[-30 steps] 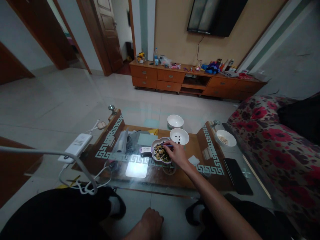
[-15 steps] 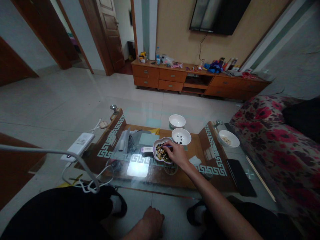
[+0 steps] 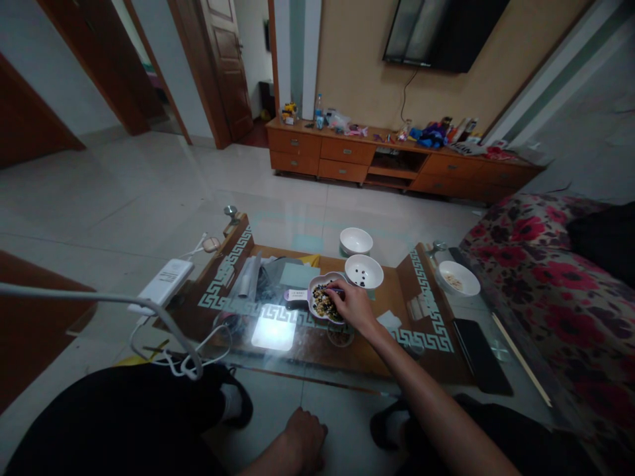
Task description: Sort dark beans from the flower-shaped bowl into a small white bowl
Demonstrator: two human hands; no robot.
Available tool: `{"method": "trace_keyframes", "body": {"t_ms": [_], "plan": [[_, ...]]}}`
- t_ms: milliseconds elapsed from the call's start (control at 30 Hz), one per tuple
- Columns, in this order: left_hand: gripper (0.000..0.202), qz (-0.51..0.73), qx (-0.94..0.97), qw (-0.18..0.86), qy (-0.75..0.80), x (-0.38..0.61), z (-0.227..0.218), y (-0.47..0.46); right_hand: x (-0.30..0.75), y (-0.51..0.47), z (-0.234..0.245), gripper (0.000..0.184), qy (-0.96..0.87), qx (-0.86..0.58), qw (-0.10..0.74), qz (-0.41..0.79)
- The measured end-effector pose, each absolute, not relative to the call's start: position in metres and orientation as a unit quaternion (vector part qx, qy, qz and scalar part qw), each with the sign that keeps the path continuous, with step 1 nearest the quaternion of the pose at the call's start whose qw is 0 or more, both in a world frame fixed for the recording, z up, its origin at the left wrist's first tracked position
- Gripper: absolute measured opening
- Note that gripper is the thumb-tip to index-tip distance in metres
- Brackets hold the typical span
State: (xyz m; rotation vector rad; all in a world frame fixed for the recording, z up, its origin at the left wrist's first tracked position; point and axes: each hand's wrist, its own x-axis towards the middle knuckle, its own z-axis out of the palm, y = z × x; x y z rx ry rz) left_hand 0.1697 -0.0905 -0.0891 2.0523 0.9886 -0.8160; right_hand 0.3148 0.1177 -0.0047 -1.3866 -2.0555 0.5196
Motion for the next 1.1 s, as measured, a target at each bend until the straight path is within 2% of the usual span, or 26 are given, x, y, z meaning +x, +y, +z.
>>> {"method": "trace_keyframes", "body": {"t_ms": [200,400,500,633,767,900,1100], "plan": [[0.056,-0.317,0.787,0.361,0.386,0.170,-0.090,-0.090,0.314,0.117,-0.003,0.016,-0.759,-0.529,0.315,0.214],[0.054,-0.309,0.790,0.364,0.385,0.169,-0.087,-0.089,0.346,0.130,0.039,0.026,-0.706,-0.540,0.422,0.177],[0.050,-0.306,0.793,0.363,0.382,0.167,-0.087,-0.087,0.372,0.138,0.056,0.030,-0.671,-0.573,0.449,0.141],[0.049,-0.305,0.794,0.363,0.381,0.168,-0.088,-0.086,0.388,0.140,0.056,0.031,-0.652,-0.603,0.442,0.123],[0.050,-0.303,0.792,0.363,0.385,0.169,-0.090,-0.088,0.369,0.133,0.044,0.027,-0.687,-0.565,0.426,0.166],[0.055,-0.304,0.790,0.364,0.388,0.169,-0.092,-0.090,0.342,0.124,0.023,0.022,-0.732,-0.524,0.378,0.214],[0.054,-0.299,0.792,0.362,0.390,0.167,-0.096,-0.093,0.328,0.120,0.003,0.018,-0.758,-0.532,0.305,0.223]]}}
